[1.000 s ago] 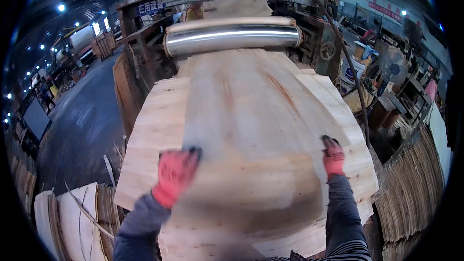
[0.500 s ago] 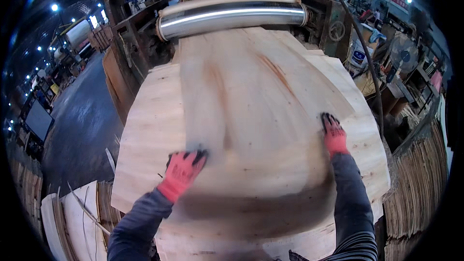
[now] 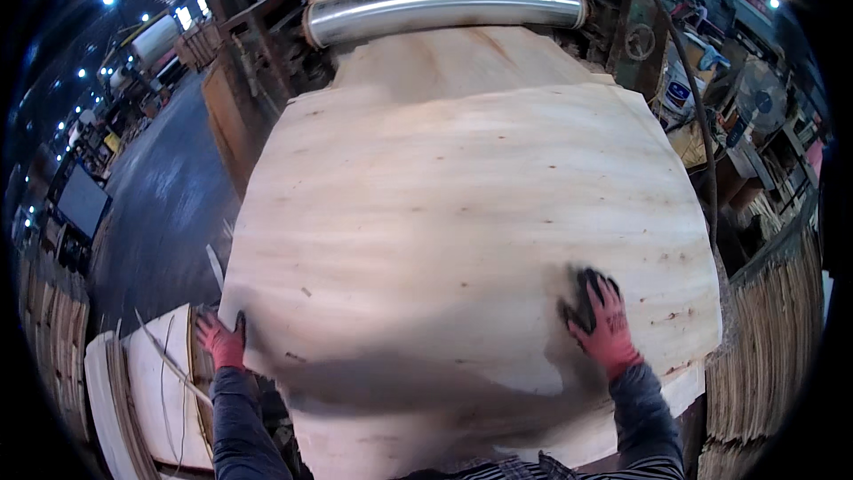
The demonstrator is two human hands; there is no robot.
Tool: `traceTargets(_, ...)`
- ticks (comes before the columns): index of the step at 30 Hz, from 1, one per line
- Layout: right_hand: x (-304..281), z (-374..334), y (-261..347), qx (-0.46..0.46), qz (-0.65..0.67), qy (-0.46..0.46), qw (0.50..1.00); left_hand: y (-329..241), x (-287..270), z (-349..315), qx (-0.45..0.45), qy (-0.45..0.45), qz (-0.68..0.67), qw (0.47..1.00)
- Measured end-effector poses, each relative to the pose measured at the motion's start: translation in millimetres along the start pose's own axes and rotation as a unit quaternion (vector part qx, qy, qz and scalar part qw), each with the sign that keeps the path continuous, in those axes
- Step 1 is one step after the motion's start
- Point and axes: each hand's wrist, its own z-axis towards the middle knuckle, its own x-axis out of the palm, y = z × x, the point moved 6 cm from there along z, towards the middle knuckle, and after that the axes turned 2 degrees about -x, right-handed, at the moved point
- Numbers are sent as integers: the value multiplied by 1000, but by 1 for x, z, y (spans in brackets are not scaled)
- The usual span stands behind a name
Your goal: The person repeatedly feeds large sheets of wood veneer into a roller press machine, aligns them by hand, and stacks the processed sheets on a nearby pile. The person handles the veneer sheets one at a time throughout the clip.
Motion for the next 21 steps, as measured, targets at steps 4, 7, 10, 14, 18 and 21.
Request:
traceTargets(4, 24, -69, 46, 17, 18, 71, 997, 111, 107, 8, 140, 231, -351, 897)
traceTargets(7, 27, -89, 98, -9, 8, 126, 992, 83, 77, -25, 157, 310, -667, 659)
traceTargets(10, 22, -95, 141, -28, -28, 151, 988, 107, 98, -16, -72, 223, -829, 508)
traceTargets(14, 12, -113, 157, -59, -82, 86, 991, 129, 17, -23, -92, 210, -837, 497)
traceTargets(18, 7, -148, 192, -156, -72, 51, 984, 232, -18, -45, 111, 108, -843, 515)
traceTargets(21, -24, -153, 259, -261, 10, 40, 964, 364, -10, -54, 27, 98, -843, 528)
